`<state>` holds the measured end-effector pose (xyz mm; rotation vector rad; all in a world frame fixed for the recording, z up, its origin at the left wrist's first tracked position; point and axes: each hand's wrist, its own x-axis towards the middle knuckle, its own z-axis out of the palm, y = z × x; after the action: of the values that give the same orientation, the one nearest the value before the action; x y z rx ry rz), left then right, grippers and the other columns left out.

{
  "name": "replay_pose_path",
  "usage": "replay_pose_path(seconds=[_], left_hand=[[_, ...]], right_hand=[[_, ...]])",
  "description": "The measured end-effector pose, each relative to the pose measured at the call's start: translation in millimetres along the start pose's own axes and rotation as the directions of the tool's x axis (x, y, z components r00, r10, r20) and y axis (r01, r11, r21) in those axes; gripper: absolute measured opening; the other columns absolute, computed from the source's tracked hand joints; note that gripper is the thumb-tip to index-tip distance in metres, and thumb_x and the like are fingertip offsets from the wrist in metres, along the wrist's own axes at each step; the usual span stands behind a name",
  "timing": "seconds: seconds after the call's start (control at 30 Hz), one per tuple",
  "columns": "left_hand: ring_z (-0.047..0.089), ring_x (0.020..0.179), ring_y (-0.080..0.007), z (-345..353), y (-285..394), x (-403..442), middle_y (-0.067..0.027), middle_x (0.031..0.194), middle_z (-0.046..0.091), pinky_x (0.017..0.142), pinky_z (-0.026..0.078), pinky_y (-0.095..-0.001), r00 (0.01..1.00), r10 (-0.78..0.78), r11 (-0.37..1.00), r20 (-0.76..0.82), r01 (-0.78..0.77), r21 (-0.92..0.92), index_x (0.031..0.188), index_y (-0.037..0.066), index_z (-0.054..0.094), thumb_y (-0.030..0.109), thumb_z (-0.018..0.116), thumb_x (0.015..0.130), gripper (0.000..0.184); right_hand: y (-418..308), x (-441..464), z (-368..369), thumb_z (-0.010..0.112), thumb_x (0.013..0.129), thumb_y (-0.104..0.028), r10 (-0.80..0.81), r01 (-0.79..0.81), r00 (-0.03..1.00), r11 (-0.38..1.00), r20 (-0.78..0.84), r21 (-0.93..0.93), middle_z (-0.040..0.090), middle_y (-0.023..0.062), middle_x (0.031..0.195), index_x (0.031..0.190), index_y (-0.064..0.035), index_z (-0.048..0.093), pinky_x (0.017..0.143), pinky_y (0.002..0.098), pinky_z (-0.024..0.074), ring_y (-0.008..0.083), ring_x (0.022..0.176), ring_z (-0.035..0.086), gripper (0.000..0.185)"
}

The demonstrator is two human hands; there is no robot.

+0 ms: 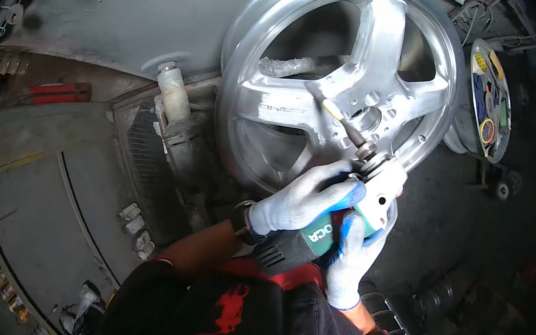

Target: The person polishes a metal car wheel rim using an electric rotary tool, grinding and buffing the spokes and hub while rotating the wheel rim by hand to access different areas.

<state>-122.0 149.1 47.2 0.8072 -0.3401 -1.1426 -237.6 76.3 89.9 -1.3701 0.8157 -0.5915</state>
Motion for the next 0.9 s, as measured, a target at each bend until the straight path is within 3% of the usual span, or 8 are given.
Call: replay_pose_path(seconds=[0.17, 0.33, 0.4, 0.43, 0.57, 0.7, 0.8, 0.9], left_hand=[[0.051, 0.117, -0.0124, 6, 6, 5, -0.0094, 0.127, 0.057, 0.102, 0.040, -0.0274, 1.000, 0.007, 0.999, 0.004, -0.007, 0.043, 0.140, -0.007, 0.042, 0.016, 0.050, 0.102, 0.045], [0.051, 0.117, -0.0123, -9, -3, -12, -0.0093, 0.127, 0.058, 0.102, 0.039, -0.0281, 0.999, 0.027, 1.000, -0.021, -0.026, 0.012, 0.140, -0.007, 0.041, 0.016, 0.051, 0.100, 0.047], [0.054, 0.108, -0.0087, -8, 7, -21, -0.0064, 0.115, 0.060, 0.097, 0.043, -0.0260, 0.991, 0.109, 0.993, -0.084, -0.104, 0.060, 0.128, -0.004, 0.052, 0.015, 0.053, 0.101, 0.032], [0.054, 0.108, -0.0086, -7, 9, -28, -0.0054, 0.115, 0.060, 0.097, 0.043, -0.0258, 0.977, 0.187, 0.978, -0.105, -0.176, 0.109, 0.130, -0.004, 0.050, 0.013, 0.052, 0.102, 0.034], [0.051, 0.111, -0.0089, -5, 25, -38, -0.0054, 0.119, 0.058, 0.098, 0.041, -0.0260, 0.965, 0.222, 0.971, -0.140, -0.205, 0.125, 0.134, -0.006, 0.046, 0.009, 0.050, 0.101, 0.037], [0.051, 0.112, -0.0089, -4, 24, -35, -0.0052, 0.119, 0.057, 0.098, 0.041, -0.0263, 0.981, 0.141, 0.990, -0.130, -0.141, 0.005, 0.133, -0.004, 0.048, 0.010, 0.051, 0.101, 0.035], [0.051, 0.111, -0.0088, -1, 13, -25, -0.0048, 0.119, 0.058, 0.098, 0.042, -0.0267, 0.976, 0.178, 0.984, -0.123, -0.175, 0.040, 0.131, -0.003, 0.050, 0.012, 0.052, 0.101, 0.034], [0.054, 0.109, -0.0099, 2, 7, -7, -0.0063, 0.114, 0.061, 0.097, 0.043, -0.0277, 0.993, 0.098, 0.995, -0.061, -0.098, 0.000, 0.128, -0.002, 0.053, 0.020, 0.054, 0.102, 0.034]], right_hand=[[3, -1, -2, 0.070, 0.084, -0.010, 0.021, -0.020, 0.999, 1.000, -0.050, 0.016, 0.047, 0.0136, 0.132, 0.146, 0.0014, 0.028, 0.103, 0.0347, 0.0385, 0.0194, 0.119, 0.049, 0.075], [4, -7, 8, 0.071, 0.083, -0.009, 0.006, -0.007, 0.999, 0.999, 0.035, 0.031, 0.048, 0.0131, 0.130, 0.146, 0.0011, 0.028, 0.102, 0.0341, 0.0391, 0.0188, 0.117, 0.050, 0.076], [7, -9, 11, 0.073, 0.080, -0.010, -0.010, 0.007, 0.996, 1.000, 0.094, 0.028, 0.048, 0.0128, 0.129, 0.145, 0.0008, 0.029, 0.101, 0.0341, 0.0403, 0.0188, 0.116, 0.050, 0.080], [7, -10, 14, 0.075, 0.076, -0.009, 0.034, -0.039, 0.995, 0.998, 0.099, 0.049, 0.049, 0.0125, 0.129, 0.146, 0.0001, 0.028, 0.100, 0.0345, 0.0421, 0.0188, 0.116, 0.051, 0.084], [-2, -10, 26, 0.074, 0.073, -0.005, 0.096, -0.104, 0.984, 0.994, 0.148, 0.047, 0.050, 0.0127, 0.127, 0.146, -0.0009, 0.028, 0.100, 0.0352, 0.0435, 0.0196, 0.116, 0.052, 0.086], [-7, -10, 27, 0.074, 0.073, -0.007, 0.117, -0.129, 0.982, 0.989, 0.149, 0.072, 0.049, 0.0132, 0.127, 0.146, -0.0003, 0.028, 0.100, 0.0355, 0.0430, 0.0201, 0.116, 0.051, 0.086], [-1, -5, 14, 0.072, 0.078, -0.010, 0.028, -0.031, 0.992, 0.999, 0.123, 0.023, 0.049, 0.0134, 0.129, 0.146, 0.0015, 0.028, 0.103, 0.0355, 0.0399, 0.0196, 0.118, 0.049, 0.082], [-1, -2, 5, 0.073, 0.083, -0.013, -0.015, 0.015, 1.000, 1.000, 0.025, -0.004, 0.048, 0.0141, 0.131, 0.146, 0.0022, 0.029, 0.103, 0.0350, 0.0388, 0.0194, 0.119, 0.049, 0.078]])
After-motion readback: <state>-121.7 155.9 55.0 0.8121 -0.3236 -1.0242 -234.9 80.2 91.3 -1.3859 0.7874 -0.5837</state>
